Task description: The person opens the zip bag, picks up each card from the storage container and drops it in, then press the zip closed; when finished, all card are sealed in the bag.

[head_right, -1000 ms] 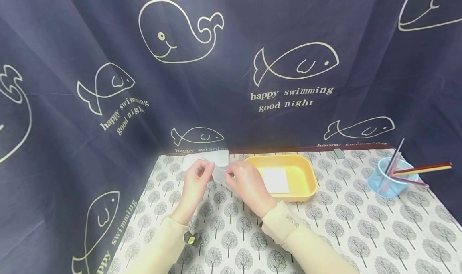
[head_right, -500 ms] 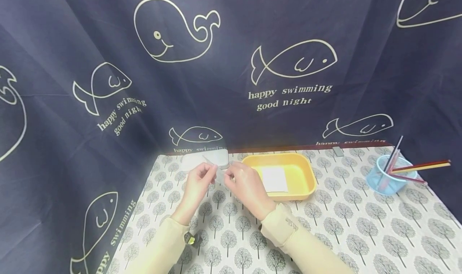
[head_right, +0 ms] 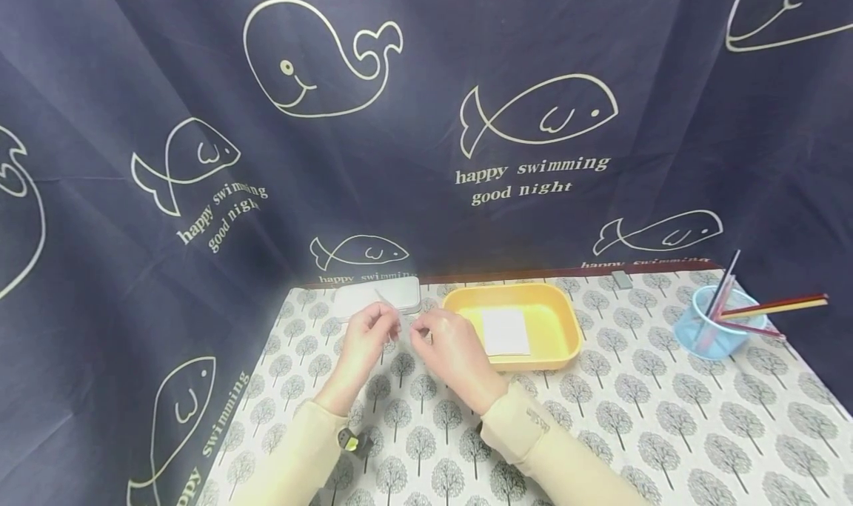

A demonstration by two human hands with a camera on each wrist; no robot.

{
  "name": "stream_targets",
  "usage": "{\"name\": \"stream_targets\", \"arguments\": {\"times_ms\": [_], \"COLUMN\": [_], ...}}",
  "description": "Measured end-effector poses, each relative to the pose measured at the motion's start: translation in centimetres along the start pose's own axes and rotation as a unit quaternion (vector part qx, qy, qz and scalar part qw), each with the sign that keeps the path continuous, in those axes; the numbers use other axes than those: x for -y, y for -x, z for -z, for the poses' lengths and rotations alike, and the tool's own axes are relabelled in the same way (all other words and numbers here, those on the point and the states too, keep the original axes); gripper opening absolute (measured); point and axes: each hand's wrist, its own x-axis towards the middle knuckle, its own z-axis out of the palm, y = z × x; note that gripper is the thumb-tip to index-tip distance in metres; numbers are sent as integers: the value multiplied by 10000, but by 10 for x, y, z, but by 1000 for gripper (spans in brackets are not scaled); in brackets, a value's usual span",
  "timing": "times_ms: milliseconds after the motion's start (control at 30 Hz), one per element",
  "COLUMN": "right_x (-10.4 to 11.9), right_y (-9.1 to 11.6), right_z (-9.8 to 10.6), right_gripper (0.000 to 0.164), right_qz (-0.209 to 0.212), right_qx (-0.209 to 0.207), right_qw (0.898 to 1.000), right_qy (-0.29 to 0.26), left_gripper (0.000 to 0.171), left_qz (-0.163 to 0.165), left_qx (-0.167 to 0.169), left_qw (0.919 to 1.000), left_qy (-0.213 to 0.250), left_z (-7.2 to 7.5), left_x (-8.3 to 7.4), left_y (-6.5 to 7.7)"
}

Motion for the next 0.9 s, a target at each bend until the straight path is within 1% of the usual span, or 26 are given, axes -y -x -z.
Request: {"name": "stream_targets", "arguments": {"times_ms": [167, 300, 433, 567, 767, 900], "right_x": [0, 0, -1, -3, -5, -5], "right_y": [-2, -5, -7, -10, -12, -13], "right_z": [-2, -5, -6, -8, -9, -8], "right_gripper": [8, 3, 7, 12, 14, 13], "right_qz": [-240, -464, -683, -858, -953, -949], "right_qx": [167, 350, 504, 562, 680, 725], "right_qw": [9994, 9975, 9939, 9894, 9849, 9848], "right_qy": [-210, -398, -708, -1027, -1277, -1259], "left_gripper": [19, 16, 16, 18, 16, 17], "left_qz": [86, 120, 147, 167, 182, 62], "left_qx": [14, 37, 102, 223, 299, 369], "left_qw": [9999, 9998, 9997, 9991, 9979, 9975], "left_qy": [144, 134, 178, 334, 553, 597], "left_z": [1, 0, -2, -2, -2, 0], "left_x": [-4, -5, -5, -3, 0, 0], "left_y": [1, 2, 2, 3, 4, 4]}}
